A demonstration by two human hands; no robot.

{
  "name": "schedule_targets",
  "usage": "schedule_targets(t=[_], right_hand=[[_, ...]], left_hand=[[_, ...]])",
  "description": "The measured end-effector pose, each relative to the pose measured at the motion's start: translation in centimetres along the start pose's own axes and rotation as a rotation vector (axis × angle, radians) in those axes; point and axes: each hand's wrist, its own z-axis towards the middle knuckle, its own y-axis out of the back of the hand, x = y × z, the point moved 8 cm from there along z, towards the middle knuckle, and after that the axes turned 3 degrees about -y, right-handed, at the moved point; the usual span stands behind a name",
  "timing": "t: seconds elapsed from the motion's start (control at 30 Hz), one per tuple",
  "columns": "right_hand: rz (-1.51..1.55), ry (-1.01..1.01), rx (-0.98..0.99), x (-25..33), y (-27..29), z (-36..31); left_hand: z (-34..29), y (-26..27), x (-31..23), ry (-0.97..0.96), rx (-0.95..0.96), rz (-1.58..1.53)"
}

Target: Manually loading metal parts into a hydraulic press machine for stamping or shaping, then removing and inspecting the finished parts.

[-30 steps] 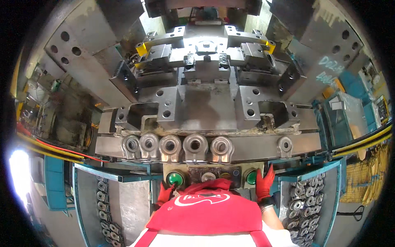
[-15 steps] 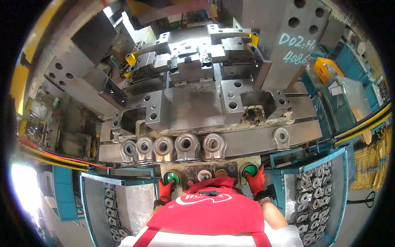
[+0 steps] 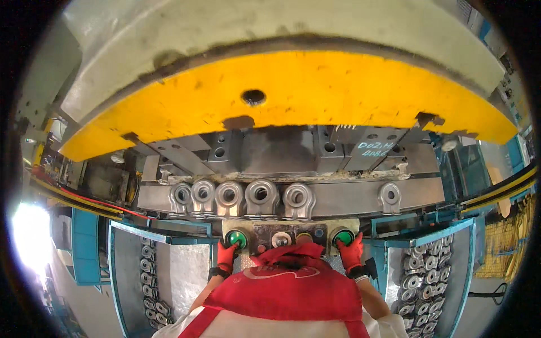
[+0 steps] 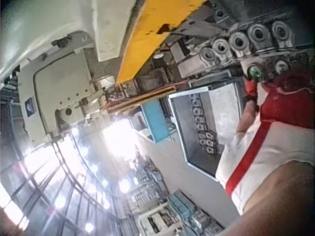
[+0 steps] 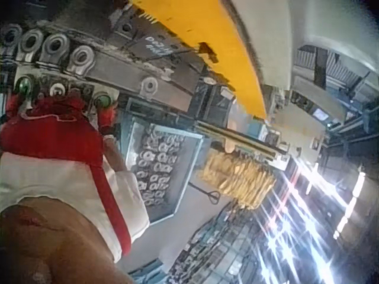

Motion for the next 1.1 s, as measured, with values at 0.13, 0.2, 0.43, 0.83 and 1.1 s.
schedule_targets(t=[0.13, 0.2, 0.43, 0.83, 1.1], right_hand=[[-0.004, -0.002, -0.004, 0.0, 0.1, 0.0], [-0.035, 0.006, -0.005, 0.0, 0.1, 0.0], [-0.034, 0.039, 0.068, 0.2, 0.3, 0.3], [0.067, 0.019, 0.117, 0.5, 0.8, 0.0], [0.166, -0.114, 0.014, -1.2, 0.9, -2.9]], left_hand=[[1.1, -0.3, 1.8, -0.013, 0.011, 0.005], [1.1, -0.1, 1.7, -0.002, 0.01, 0.012], [-5.1, 2.4, -13.7, -0.067, 0.225, 0.894], [-7.1, -11.7, -54.2, -1.269, 0.06, 0.318], [7.5, -25.7, -63.5, -0.835, 0.027, 0.853]])
